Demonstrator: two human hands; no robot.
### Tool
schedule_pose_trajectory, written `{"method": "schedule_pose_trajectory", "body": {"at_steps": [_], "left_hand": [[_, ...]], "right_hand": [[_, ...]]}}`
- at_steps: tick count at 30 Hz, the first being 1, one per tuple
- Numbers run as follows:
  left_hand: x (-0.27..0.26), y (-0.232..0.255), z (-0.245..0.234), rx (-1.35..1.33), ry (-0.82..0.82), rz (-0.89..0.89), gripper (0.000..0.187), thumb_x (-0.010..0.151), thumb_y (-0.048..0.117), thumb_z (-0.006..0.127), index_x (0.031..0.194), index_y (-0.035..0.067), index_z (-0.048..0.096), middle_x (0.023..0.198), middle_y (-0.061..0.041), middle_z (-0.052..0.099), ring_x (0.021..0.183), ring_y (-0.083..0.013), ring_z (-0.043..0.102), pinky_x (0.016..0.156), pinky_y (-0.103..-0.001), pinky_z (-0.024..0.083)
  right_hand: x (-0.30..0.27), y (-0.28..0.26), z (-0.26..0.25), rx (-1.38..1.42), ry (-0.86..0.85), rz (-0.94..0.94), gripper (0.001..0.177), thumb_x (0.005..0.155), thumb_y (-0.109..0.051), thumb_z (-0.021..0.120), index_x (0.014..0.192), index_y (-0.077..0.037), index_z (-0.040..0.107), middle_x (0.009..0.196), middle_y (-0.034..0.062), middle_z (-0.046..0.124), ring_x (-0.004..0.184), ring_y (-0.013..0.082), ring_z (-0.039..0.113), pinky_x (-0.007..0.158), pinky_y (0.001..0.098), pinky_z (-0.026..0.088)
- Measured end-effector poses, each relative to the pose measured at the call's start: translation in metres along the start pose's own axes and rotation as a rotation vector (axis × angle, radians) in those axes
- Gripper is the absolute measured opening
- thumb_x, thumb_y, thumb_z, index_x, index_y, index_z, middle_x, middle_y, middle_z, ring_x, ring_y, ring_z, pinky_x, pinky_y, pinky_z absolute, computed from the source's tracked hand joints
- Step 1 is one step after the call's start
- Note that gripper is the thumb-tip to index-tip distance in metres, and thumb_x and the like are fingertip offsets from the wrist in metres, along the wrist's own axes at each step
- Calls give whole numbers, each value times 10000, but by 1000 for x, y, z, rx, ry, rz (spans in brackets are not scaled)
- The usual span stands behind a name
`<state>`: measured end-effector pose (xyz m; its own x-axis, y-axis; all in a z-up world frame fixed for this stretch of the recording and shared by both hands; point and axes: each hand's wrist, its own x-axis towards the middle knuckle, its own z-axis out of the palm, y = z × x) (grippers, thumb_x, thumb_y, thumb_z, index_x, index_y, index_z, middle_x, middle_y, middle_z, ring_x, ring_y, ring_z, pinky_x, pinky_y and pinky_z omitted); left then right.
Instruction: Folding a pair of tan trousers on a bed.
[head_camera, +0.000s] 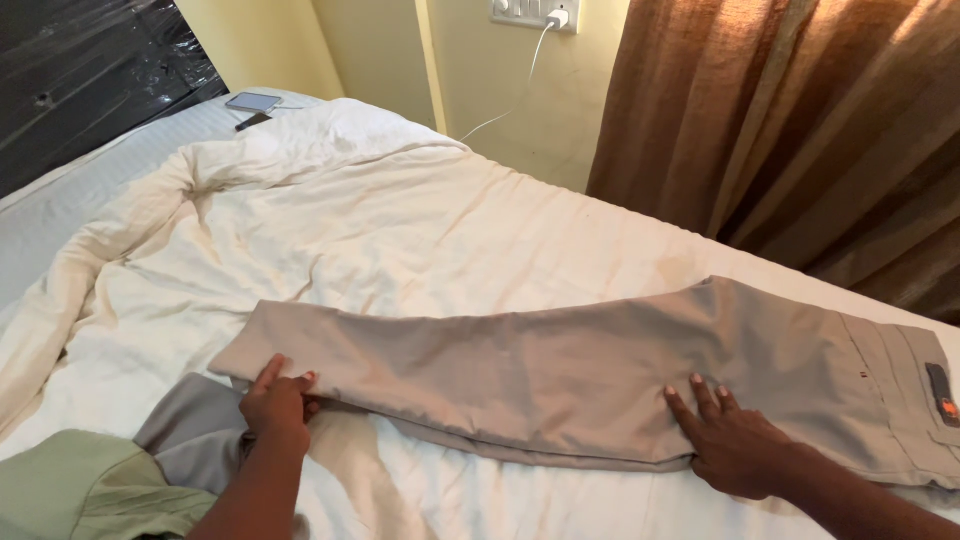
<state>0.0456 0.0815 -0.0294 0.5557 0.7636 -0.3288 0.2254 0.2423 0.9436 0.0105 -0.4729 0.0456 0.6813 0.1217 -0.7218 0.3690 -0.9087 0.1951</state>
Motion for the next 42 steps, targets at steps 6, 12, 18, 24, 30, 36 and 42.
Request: {"method": "schedule_pose_trajectory", "body": {"at_steps": [6,12,18,24,30,36,42], "left_hand": [[3,22,6,40,128,112,649,751,-113,666,1380,45,660,1103,-118,750,659,-190,607,478,-344,425],[11,19,-1,395,303,245,557,774,-34,730,1327,33,738,1214,-202,739,967,-297,725,778,-327,541],[22,4,-13,84,193,197,558,742,-134,646,1283,-2,697,1264,-146,653,942,-268,714,773,-394,628],[57,-4,-35,-157,67,-30,512,805,-104,721,1301,21,698,1057,-107,708,849,-221,664,689,-389,542],[91,1,-45,-283,220,-184,459,908,66,792,1294,-32,565,1023,-126,715,877,-249,679,643,-409,463],[107,-14,-58,-258,99,-215,441,915,8,684,1342,36,580,1135,-145,674,1004,-267,646,783,-451,464],[114,-22,-69,-227,-45,-244,513,923,-65,555,1400,117,596,1271,-169,624,1156,-291,606,951,-501,466]], "right_hand": [[27,17,25,-51,62,-90,896,1074,-391,452,1636,-64,-165,1634,404,-111,1515,565,84,1244,577,238],[-4,0,-6,-9,-24,-9,879,1061,-407,437,1646,-134,-159,1685,325,-106,1558,518,113,1250,513,325],[7,5,9,-10,22,-22,923,1050,-384,490,1639,-108,-165,1664,358,-110,1543,538,100,1243,521,312],[-14,-11,-6,84,69,27,876,1021,-216,486,1652,-140,-117,1688,335,-112,1533,562,159,1165,535,448],[3,11,46,-146,192,-6,753,1028,-134,381,1635,-102,-63,1712,249,-122,1552,511,49,1193,602,307],[-2,8,50,-83,266,-99,790,1001,-152,415,1605,-108,-93,1692,156,-203,1560,345,-141,1223,665,-22],[-26,-7,15,7,63,-41,917,1006,-249,485,1643,-228,-175,1724,67,-293,1589,301,-230,1230,695,-92]]}}
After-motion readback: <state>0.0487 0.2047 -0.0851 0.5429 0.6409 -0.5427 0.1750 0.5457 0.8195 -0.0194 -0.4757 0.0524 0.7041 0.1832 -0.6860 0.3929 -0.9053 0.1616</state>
